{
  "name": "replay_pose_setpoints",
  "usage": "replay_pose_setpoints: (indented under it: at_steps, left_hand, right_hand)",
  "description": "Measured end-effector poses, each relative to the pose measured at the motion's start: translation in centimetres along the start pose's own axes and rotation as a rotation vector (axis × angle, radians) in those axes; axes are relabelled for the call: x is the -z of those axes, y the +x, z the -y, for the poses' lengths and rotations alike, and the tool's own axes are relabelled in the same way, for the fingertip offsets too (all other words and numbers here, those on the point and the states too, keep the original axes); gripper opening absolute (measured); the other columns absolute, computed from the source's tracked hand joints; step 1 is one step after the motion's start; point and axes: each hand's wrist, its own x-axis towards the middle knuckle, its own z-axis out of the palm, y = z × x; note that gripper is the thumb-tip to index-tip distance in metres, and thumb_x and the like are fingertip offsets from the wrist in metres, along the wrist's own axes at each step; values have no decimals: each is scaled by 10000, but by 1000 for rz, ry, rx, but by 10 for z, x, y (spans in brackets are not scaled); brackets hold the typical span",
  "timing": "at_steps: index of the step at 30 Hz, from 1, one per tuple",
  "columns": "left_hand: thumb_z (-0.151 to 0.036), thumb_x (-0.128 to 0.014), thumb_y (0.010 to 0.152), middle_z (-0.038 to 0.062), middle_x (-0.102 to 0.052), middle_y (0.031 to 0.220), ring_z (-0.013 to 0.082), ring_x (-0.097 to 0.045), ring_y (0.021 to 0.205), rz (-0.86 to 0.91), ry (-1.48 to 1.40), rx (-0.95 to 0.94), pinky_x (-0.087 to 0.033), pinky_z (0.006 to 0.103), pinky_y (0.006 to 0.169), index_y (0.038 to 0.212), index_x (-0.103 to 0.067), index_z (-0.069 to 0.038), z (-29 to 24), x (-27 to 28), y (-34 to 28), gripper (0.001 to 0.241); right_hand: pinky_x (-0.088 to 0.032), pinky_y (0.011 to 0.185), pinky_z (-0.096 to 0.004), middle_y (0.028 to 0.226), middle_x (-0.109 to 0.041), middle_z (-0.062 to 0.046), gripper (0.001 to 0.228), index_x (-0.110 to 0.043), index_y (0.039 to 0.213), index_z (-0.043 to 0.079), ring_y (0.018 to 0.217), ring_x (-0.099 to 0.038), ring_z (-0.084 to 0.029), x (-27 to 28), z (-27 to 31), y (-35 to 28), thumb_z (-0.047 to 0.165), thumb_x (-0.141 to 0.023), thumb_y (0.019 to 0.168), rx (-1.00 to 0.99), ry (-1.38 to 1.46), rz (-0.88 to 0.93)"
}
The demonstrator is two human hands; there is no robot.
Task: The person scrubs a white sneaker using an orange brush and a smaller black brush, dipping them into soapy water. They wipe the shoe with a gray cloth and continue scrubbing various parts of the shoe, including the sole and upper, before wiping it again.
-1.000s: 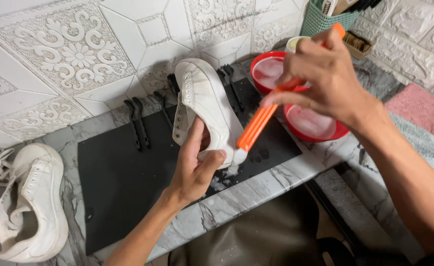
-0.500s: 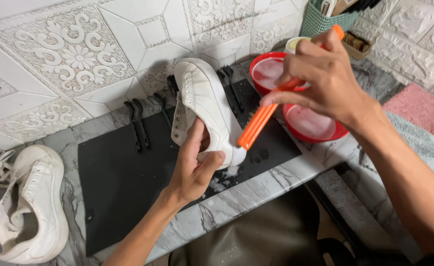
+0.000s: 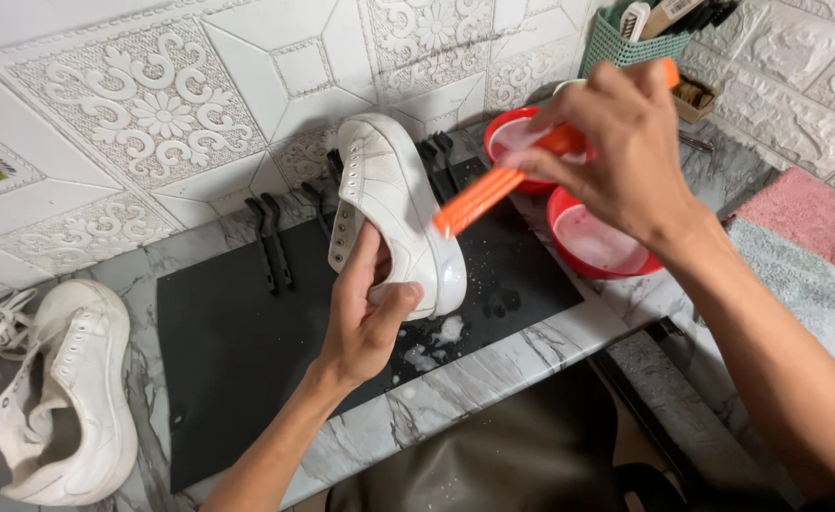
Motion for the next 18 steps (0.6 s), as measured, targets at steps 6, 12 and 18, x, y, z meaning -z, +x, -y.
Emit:
replay_pose_setpoints:
  at_steps: [6,12,18]
  left_hand:
    - [-214,-558,974,63,-644,1274,120,-587,1074,-86,67,-63,-507,296,997,1635,-359,16,-3,16,6,728]
    - [-167,-599,846,146,-629,1277,151,-533,1127,-248,164,-93,-523,477,1038,1653,-358,13,33,54,15,861]
    - [-164,-599,848,115,-636,1227,129,-530,1084,-255,156,-114,-510,418,968,1653,-378,-12,23,71,22,848]
  right_hand:
    - [-366,1012,-502,929,-657,-115,253,-685,1163,18,965,-482,-271,36,38,34,218,-531,1152,-520,268,311]
    - [-537,892,-585,1077,-713,-221,294,-736,1214,58,1017,-702,-513,-15,39,11,263,-717,1004,-582,285,418]
    - [-573,817,-511,920,-789,-124,309,-764,1103,81,924,-767,-393,-69,65,7,328,-754,918,-718,371,483]
